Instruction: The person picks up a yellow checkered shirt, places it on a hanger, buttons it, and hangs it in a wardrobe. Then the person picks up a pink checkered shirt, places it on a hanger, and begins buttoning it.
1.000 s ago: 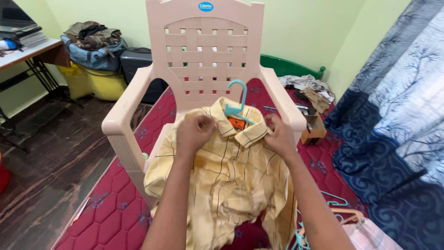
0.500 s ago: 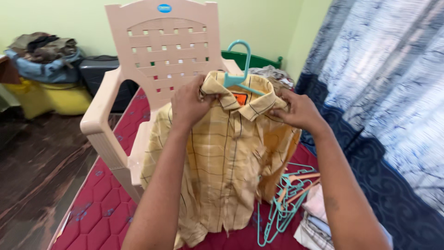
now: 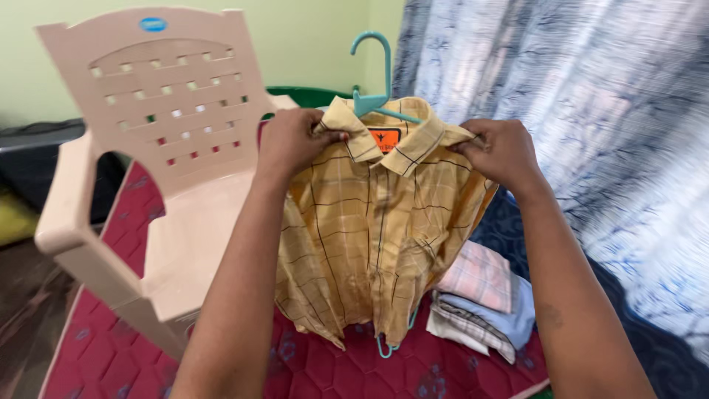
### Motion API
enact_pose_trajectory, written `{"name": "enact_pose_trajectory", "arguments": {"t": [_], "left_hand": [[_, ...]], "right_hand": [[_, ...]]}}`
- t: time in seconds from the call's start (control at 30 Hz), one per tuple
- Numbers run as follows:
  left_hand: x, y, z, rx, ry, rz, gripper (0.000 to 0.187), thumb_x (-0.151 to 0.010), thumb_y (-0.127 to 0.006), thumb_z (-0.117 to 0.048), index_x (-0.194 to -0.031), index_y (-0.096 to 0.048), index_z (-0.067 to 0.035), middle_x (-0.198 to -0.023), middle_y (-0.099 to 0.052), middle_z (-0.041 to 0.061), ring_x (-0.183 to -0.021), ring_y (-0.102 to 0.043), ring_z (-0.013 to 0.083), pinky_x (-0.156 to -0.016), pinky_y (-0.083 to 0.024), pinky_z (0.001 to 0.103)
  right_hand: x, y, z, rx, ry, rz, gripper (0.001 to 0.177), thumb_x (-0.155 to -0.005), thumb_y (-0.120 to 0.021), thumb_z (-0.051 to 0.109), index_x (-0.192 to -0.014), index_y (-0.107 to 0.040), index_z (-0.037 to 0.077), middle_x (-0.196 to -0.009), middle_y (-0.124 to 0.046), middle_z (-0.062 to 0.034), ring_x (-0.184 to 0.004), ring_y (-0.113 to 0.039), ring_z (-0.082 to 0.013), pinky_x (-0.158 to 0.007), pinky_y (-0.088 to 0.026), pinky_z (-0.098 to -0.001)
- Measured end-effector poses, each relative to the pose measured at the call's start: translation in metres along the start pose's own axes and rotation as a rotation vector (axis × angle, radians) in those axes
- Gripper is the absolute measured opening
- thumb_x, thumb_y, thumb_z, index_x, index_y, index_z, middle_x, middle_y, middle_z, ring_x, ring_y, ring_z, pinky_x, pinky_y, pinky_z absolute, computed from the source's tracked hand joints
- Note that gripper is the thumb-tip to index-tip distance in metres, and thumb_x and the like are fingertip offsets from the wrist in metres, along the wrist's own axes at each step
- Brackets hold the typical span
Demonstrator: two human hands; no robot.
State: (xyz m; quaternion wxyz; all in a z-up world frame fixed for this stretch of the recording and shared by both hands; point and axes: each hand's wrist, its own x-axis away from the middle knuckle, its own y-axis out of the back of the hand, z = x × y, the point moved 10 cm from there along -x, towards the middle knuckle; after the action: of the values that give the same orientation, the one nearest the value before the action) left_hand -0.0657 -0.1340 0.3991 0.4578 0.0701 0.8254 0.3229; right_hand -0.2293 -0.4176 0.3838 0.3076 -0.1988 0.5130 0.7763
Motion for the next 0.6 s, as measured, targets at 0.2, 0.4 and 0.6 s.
{"name": "enact_pose_trajectory", "arguments": {"t": [0.2,0.4,0.6], "left_hand": [[-0.008,-0.050,-0.053,0.238,0.024,0.047,0.040,-0.082,-0.081,-0.053,-0.093,-0.079,-0.016,-0.067,-0.066,0.010,-0.062,-0.062,0.0295,-0.058,-0.043,0.044],[-0.028,-0.107,-0.127,0.399,-0.126,0.081,0.039,-0.084,-0.082,-0.051,-0.097,-0.078,-0.015,-0.069,-0.066,0.010,-0.063,-0.063,0.0292,-0.060,-0.045,0.041],[-0.013,-0.138,-0.204,0.305,-0.427,-0.134,0.076,-0.060,-0.095,-0.040,-0.126,-0.064,-0.018,-0.107,-0.068,0.006,-0.108,-0.060,0.0298,-0.086,-0.044,0.047]], "right_hand": [[0.036,0.051,-0.058,0.054,-0.175,0.041,0.027,-0.080,-0.086,0.030,-0.103,-0.081,0.017,-0.081,-0.078,-0.0036,-0.067,-0.069,-0.0140,-0.063,-0.053,-0.0345],[0.073,0.110,-0.092,0.124,-0.099,-0.094,0.028,-0.082,-0.082,0.030,-0.108,-0.079,0.018,-0.082,-0.077,-0.0035,-0.070,-0.071,-0.0150,-0.066,-0.053,-0.0324],[0.114,0.189,-0.143,0.302,-0.360,-0.255,0.020,-0.082,-0.082,0.035,-0.098,-0.082,0.023,-0.076,-0.076,-0.0024,-0.067,-0.071,-0.0193,-0.065,-0.051,-0.0351]]}}
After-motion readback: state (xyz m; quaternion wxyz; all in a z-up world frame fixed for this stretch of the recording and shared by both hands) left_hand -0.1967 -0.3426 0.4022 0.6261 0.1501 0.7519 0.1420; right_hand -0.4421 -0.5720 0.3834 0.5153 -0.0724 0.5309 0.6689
